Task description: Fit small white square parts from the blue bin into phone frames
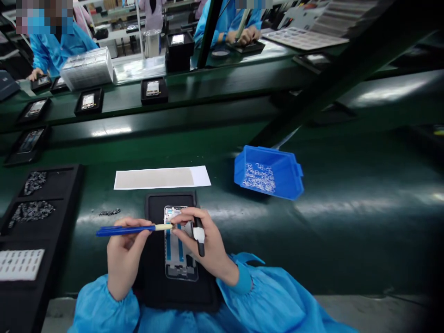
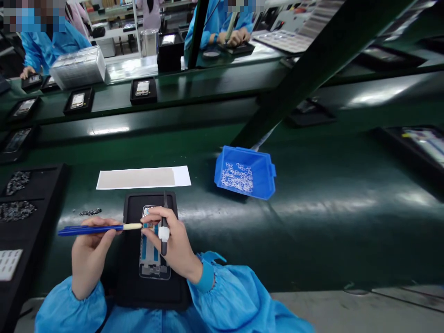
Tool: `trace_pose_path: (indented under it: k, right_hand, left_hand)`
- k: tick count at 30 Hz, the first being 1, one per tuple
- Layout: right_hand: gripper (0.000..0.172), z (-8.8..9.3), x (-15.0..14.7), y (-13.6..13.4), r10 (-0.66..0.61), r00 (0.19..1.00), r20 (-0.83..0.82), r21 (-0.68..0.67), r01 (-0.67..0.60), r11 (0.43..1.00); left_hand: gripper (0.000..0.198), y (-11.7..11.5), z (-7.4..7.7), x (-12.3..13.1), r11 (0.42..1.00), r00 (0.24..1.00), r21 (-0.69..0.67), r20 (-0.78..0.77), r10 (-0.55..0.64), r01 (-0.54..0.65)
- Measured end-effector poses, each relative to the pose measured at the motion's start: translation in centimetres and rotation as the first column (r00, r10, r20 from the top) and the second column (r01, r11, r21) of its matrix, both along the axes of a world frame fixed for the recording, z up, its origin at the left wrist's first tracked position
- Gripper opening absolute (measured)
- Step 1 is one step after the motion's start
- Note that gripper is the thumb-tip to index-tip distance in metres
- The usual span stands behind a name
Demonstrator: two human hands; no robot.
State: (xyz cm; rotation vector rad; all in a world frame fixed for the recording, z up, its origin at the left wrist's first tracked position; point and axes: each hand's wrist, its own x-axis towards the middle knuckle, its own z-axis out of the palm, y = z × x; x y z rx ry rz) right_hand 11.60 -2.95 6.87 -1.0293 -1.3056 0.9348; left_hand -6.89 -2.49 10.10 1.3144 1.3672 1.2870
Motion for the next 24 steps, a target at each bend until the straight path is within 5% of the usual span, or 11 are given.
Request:
trace_pose_path:
  k: [9, 24]
  right_hand:
    - [0.025, 1.3, 0.4, 0.3, 0.151, 0.978, -0.144, -0.1, -0.166, 0.981]
    - [0.048, 2.0, 2.2, 1.1, 0.366, 0.921, -0.132, -0.113, -0.381, 0.918]
  left_hand:
    - [0.04, 0.4, -1.3, -1.0, 0.98, 0.943, -0.156, 0.326, -0.07, 0.127]
    - [0.04, 0.6, -1.4, -1.2, 0.961, 0.918, -0.175, 0.371, -0.139, 0.216]
